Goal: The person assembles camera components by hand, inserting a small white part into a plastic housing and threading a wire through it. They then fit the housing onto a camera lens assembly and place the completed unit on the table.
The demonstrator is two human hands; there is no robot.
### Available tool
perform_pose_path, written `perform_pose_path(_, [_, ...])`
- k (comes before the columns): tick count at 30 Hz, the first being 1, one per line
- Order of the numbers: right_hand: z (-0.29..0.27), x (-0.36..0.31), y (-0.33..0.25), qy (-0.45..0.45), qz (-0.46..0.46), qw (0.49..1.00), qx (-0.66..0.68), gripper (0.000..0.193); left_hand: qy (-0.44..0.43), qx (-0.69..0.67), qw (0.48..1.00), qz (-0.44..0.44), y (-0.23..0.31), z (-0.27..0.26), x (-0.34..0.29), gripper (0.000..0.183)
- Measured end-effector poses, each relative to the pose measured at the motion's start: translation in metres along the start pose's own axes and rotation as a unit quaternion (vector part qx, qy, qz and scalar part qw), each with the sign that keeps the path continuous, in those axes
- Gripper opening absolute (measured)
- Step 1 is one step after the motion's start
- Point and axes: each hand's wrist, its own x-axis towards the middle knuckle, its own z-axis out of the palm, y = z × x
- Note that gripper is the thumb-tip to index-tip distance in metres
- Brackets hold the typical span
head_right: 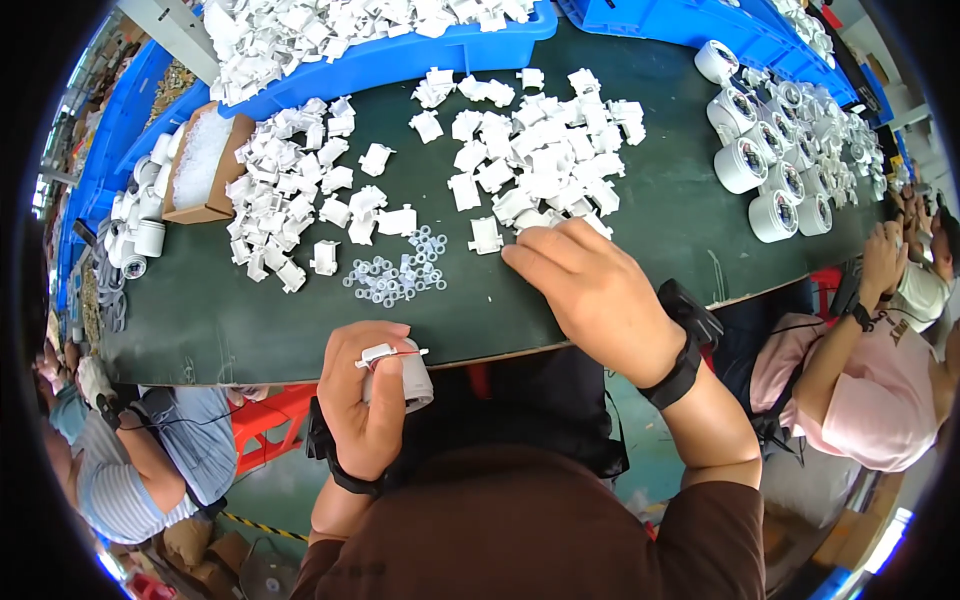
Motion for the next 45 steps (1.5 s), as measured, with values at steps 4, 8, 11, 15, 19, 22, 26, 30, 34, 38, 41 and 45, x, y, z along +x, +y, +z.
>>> perform_pose_path(4, [-0.008, 0.007, -0.014, 0.031, 0.134, 0.950, 0.282, 0.045, -0.015, -0.021, 0.999, -0.022, 0.003, -0.003, 0.000, 0.009])
perform_pose_path(8, [0.006, -0.004, -0.053, 0.014, 0.178, 0.803, 0.569, 0.041, -0.133, -0.263, 0.939, -0.175, 0.010, -0.003, -0.003, 0.013])
perform_pose_path(11, [0.014, -0.002, -0.062, 0.036, 0.101, 0.909, 0.402, 0.038, -0.111, -0.291, 0.932, -0.186, 0.008, 0.000, -0.007, 0.013])
perform_pose_path(15, [0.022, -0.005, -0.063, -0.033, 0.160, 0.862, 0.480, 0.040, -0.123, -0.231, 0.956, -0.135, 0.005, -0.010, -0.003, 0.011])
perform_pose_path(19, [0.028, -0.004, -0.066, -0.052, 0.199, 0.801, 0.562, 0.041, -0.085, -0.177, 0.977, -0.084, 0.003, -0.012, -0.007, 0.017])
perform_pose_path(22, [0.011, 0.001, -0.077, -0.053, 0.226, 0.740, 0.631, 0.039, 0.055, -0.004, 0.998, -0.024, -0.002, -0.007, -0.005, 0.010])
perform_pose_path(26, [0.018, 0.009, -0.090, -0.062, 0.207, 0.763, 0.609, 0.038, 0.056, 0.076, 0.995, -0.018, 0.006, -0.007, -0.002, 0.019])
perform_pose_path(30, [0.032, 0.010, -0.098, -0.028, 0.177, 0.795, 0.580, 0.041, 0.061, 0.110, 0.992, 0.007, 0.002, -0.004, -0.004, 0.031])
perform_pose_path(34, [0.041, 0.008, -0.103, 0.016, 0.183, 0.805, 0.564, 0.041, 0.058, 0.121, 0.991, 0.023, 0.002, -0.003, -0.004, 0.034])
perform_pose_path(38, [0.051, 0.007, -0.114, 0.079, 0.198, 0.805, 0.554, 0.040, 0.056, 0.116, 0.991, 0.031, -0.001, -0.001, -0.006, 0.036])
perform_pose_path(41, [0.062, 0.008, -0.115, 0.148, 0.124, 0.851, 0.489, 0.041, 0.062, 0.130, 0.989, 0.042, -0.001, 0.004, -0.007, 0.040])
perform_pose_path(45, [0.067, 0.008, -0.120, 0.186, 0.110, 0.872, 0.440, 0.043, 0.064, 0.146, 0.985, 0.059, -0.002, 0.005, -0.006, 0.042])
